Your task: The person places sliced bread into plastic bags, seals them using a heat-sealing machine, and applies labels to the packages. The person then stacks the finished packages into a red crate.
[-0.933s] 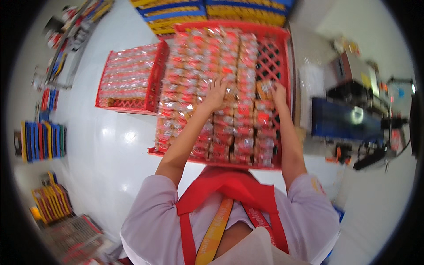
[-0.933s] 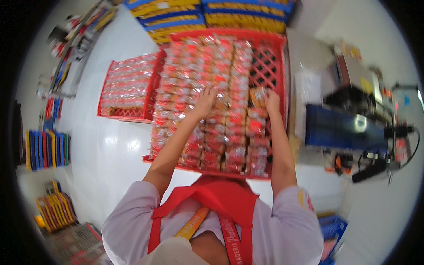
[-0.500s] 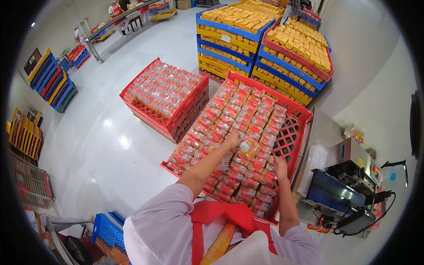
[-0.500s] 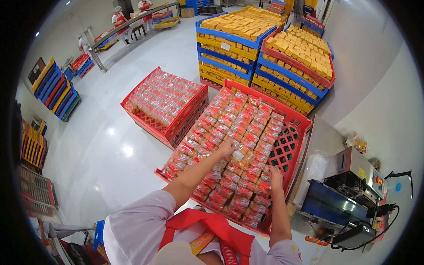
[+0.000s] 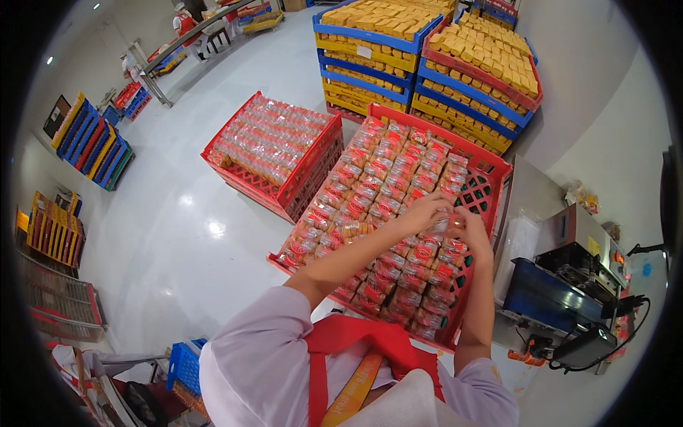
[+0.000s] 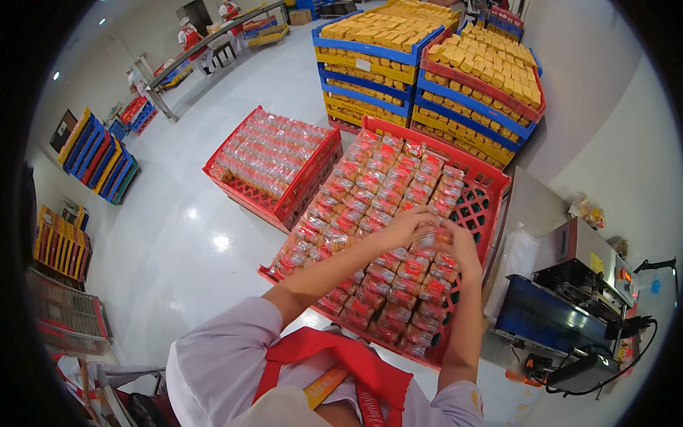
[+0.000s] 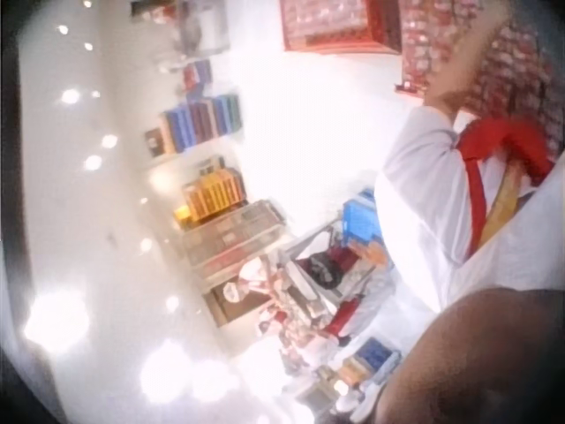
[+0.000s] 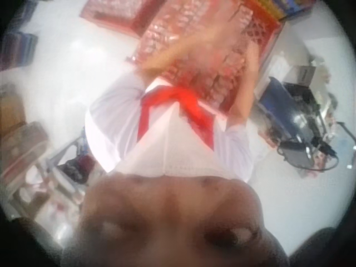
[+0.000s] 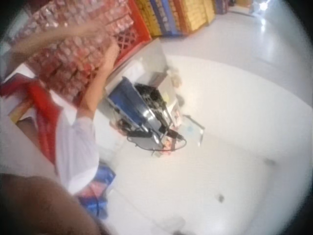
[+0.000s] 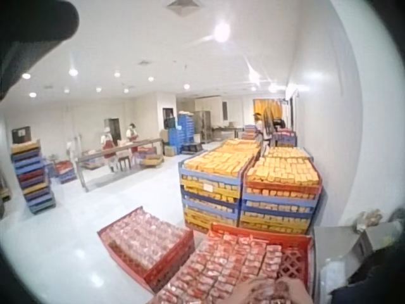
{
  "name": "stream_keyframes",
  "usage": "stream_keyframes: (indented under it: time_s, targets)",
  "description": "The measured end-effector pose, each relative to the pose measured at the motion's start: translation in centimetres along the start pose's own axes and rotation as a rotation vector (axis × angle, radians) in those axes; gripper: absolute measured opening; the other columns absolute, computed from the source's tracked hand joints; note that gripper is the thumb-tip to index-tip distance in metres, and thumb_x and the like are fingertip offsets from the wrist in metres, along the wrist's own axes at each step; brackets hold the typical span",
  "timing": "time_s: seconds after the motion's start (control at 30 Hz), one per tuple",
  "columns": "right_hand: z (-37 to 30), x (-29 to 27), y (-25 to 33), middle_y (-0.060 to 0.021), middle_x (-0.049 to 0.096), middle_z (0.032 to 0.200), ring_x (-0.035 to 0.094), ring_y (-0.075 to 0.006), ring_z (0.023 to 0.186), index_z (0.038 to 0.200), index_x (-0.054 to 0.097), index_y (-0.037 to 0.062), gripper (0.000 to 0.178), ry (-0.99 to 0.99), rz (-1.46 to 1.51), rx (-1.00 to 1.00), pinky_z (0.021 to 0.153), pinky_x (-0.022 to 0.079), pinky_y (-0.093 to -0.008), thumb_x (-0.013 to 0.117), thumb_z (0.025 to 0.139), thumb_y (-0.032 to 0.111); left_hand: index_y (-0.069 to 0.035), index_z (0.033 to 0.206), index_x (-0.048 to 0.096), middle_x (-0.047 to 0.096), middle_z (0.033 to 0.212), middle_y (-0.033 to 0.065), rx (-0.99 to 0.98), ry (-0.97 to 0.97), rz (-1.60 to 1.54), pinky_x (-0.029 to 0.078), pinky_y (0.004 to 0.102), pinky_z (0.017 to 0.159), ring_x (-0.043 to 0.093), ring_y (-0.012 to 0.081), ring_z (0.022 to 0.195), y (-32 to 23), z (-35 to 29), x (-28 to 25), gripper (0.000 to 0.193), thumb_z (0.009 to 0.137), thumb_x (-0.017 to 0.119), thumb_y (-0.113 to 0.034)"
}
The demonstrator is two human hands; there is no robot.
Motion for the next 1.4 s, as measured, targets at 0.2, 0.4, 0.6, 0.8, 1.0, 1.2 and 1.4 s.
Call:
stream_keyframes:
  time_s: [0.2,0.4,0.6,0.8,1.0,1.2,1.4]
  targets:
    - [-1.8,-2.5,-15.1,-0.0127,0.066,0.088,0.064,-0.0218,0.078,0.105,0.058,0.0054,0.034,-0.496,-0.03,0.106,0.066,0.049,-0.0319,0.065,0.073,-0.004,-0.011,0.138,0.036,0.039,0.134,0.0202,-0.54,-0.088,0.395,0.032,0.0476,0.103,0.036,0.0401,0.125,7.6,-14.8,-4.9,0.09,0.066,0.078,-0.045]
    - [-2.4,4.8,-24.5,-0.009,0.062,0.078,0.061,-0.018,0.073,0.104,0.053,0.0074,0.028,-0.062,0.073,0.37,0.062,0.05,-0.0332,0.057,0.08,-0.005,-0.008,0.137,0.035,0.035,0.136,0.0234,-0.669,0.13,0.647,0.033,0.0498,0.101,0.036,0.0421,0.124,9.8,-20.0,-4.7,0.106,0.054,0.082,-0.054]
    - [-0.8,4.5,-21.5,-0.0066,0.058,0.073,0.057,-0.0163,0.067,0.104,0.048,0.0063,0.027,0.089,0.01,0.34,0.055,0.046,-0.0335,0.054,0.08,-0.003,-0.01,0.128,0.047,0.053,0.119,0.0212,-0.886,0.208,0.304,0.041,0.0454,0.094,0.05,0.0373,0.112,15.9,-20.3,-5.9,0.097,0.05,0.083,-0.057]
    - [-1.9,4.5,-21.0,-0.0133,0.06,0.086,0.06,-0.0234,0.078,0.105,0.049,0.0056,0.027,-0.055,0.131,0.068,0.07,0.047,-0.0342,0.053,0.079,-0.002,-0.006,0.132,0.045,0.059,0.116,0.0142,-0.857,0.33,0.187,0.043,0.0405,0.093,0.053,0.029,0.112,17.5,-18.1,-5.6,0.097,0.054,0.083,-0.049]
    - [-2.1,2.2,-16.2,-0.0159,0.045,0.134,0.039,-0.0289,0.127,0.127,0.046,0.0068,0.049,-0.446,0.124,0.145,0.101,0.035,-0.0394,0.065,0.083,0.019,-0.004,0.134,0.038,0.056,0.118,0.0069,-0.789,-0.133,-0.878,0.047,0.0336,0.088,0.056,0.0178,0.104,16.4,-9.2,-0.7,0.064,0.082,0.072,-0.018]
    - [-3.4,-0.4,-5.7,-0.0083,0.057,0.117,0.057,-0.0168,0.102,0.127,0.046,0.0034,0.054,-0.405,0.673,0.087,0.085,0.046,-0.0292,0.07,0.082,0.02,-0.005,0.128,0.044,0.056,0.114,0.0055,-0.532,-0.117,-0.89,0.043,0.0308,0.089,0.053,0.015,0.104,8.3,1.9,9.0,0.048,0.087,0.067,-0.015]
    - [1.9,-4.3,-11.2,-0.0111,0.062,0.114,0.061,-0.0313,0.098,0.117,0.055,0.013,0.045,-0.488,-0.431,0.142,0.082,0.049,-0.0435,0.07,0.075,0.018,-0.002,0.125,0.05,0.057,0.116,0.0084,-0.579,-0.318,-0.645,0.041,0.0318,0.09,0.054,0.0181,0.104,17.0,9.6,11.3,0.045,0.09,0.061,-0.029]
Point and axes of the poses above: each hand's wrist, its own z-axis towards the middle knuckle, its own x-axis out of the palm, y = z × x, the point moved 8 cm from there along z, towards the middle knuckle
